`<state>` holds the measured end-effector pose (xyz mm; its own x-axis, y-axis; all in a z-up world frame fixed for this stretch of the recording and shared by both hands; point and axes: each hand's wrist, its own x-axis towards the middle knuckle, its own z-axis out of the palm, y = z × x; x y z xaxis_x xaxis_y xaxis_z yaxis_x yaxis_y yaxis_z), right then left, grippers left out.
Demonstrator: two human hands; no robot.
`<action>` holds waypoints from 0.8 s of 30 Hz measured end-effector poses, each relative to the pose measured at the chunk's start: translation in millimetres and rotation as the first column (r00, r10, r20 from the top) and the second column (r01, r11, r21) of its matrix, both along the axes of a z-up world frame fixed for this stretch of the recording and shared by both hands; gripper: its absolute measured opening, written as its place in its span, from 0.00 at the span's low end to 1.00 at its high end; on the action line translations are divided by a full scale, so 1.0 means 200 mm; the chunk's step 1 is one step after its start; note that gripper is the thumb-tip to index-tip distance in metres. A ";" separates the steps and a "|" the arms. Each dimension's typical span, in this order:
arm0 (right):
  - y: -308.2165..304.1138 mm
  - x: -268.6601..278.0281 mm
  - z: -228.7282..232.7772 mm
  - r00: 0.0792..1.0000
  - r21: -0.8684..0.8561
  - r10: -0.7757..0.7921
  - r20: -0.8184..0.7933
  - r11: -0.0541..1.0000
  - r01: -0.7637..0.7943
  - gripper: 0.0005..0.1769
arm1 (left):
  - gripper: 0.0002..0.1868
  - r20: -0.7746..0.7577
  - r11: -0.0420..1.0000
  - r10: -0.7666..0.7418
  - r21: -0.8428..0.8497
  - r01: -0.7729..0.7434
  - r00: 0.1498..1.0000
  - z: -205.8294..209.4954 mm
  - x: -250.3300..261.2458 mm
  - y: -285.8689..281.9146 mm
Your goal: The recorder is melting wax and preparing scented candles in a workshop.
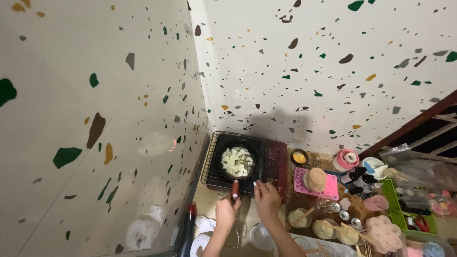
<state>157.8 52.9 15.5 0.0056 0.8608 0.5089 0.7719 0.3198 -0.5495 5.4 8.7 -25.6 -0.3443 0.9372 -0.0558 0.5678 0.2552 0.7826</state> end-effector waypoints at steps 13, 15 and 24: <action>0.07 -0.10 -0.14 0.989 0.069 0.133 0.060 0.988 -0.137 0.10 | 0.15 0.043 0.991 -0.028 0.132 0.022 0.999 -0.10 0.03 0.04; 0.13 -0.10 -0.16 0.992 0.110 0.070 0.105 0.991 -0.082 0.11 | 0.15 0.042 0.999 -0.005 -0.044 0.007 0.999 -0.09 0.03 0.05; 0.21 0.01 -0.09 0.990 -0.047 -0.134 -0.041 0.990 0.132 0.11 | 0.16 -0.025 1.000 -0.011 -0.021 0.010 1.000 -0.12 0.06 0.05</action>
<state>158.8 95.0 -2.3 0.1429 0.8727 0.4669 0.7809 0.1904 -0.5949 17.1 18.7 -49.6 -0.3358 0.9395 -0.0671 0.5902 0.2654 0.7624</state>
